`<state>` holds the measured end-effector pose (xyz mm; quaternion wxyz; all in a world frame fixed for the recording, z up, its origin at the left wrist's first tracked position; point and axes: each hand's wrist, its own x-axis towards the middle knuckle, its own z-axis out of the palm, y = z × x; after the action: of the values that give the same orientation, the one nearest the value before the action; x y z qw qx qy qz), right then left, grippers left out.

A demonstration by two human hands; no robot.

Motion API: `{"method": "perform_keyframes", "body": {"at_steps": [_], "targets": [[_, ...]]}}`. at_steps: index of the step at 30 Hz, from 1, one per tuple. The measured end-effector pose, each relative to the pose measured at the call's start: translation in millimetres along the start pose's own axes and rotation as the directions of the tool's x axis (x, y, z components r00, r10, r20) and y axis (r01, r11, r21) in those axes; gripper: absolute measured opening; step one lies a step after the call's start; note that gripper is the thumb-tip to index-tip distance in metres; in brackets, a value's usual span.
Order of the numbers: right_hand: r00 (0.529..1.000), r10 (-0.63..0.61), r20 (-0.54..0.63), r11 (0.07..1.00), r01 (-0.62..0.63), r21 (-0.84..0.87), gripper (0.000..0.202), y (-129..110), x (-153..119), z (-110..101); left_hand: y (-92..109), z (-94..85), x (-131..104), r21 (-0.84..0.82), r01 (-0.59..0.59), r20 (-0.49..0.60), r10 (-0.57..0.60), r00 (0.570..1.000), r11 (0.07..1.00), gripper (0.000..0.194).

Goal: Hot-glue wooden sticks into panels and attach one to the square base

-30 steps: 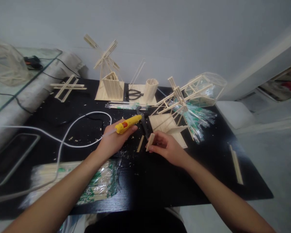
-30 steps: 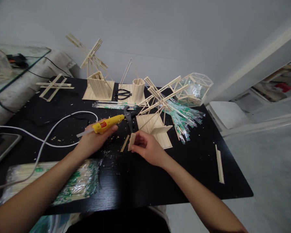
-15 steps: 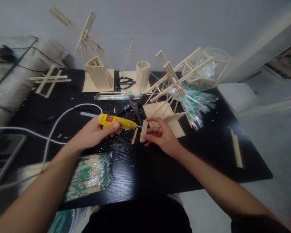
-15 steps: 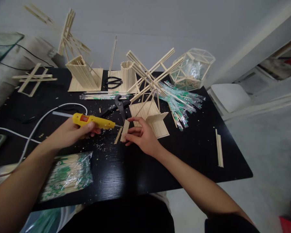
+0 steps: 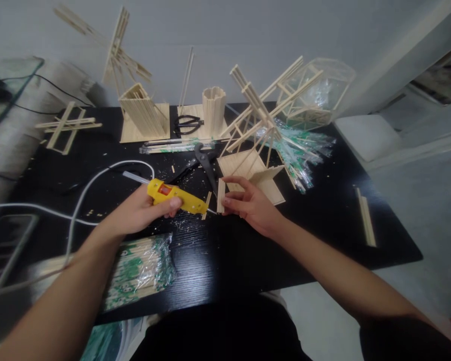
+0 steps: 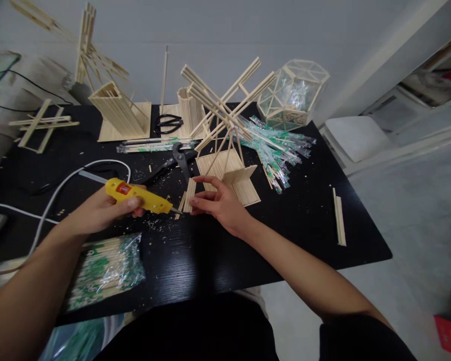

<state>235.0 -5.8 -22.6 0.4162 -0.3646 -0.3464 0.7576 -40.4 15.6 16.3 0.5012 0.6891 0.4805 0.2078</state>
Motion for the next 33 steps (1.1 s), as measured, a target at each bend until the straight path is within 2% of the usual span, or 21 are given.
{"method": "perform_keyframes", "body": {"at_steps": [4,15,24,33], "targets": [[1.0,-0.004,0.007,1.0,0.004,0.003,0.053,-0.6,0.1,0.2,-6.0,-1.4,-1.0,-0.026,-0.01,-0.018,0.009,1.0,1.0,0.043],[0.999,0.005,0.044,1.0,-0.006,0.029,0.052,2.2,1.3,-1.3,-2.9,-3.9,1.0,-0.004,-0.173,0.008,0.173,0.985,0.985,0.045],[0.998,0.027,0.057,0.999,-0.03,0.038,0.051,1.8,0.7,0.1,-3.6,-3.3,2.7,-0.012,-0.16,-0.034,0.159,0.987,0.987,0.044],[0.995,0.065,0.075,0.997,-0.067,0.026,0.051,1.0,-1.0,0.8,-12.3,-6.4,2.4,-0.02,-0.074,-0.119,0.071,0.99,0.997,0.045]]}}
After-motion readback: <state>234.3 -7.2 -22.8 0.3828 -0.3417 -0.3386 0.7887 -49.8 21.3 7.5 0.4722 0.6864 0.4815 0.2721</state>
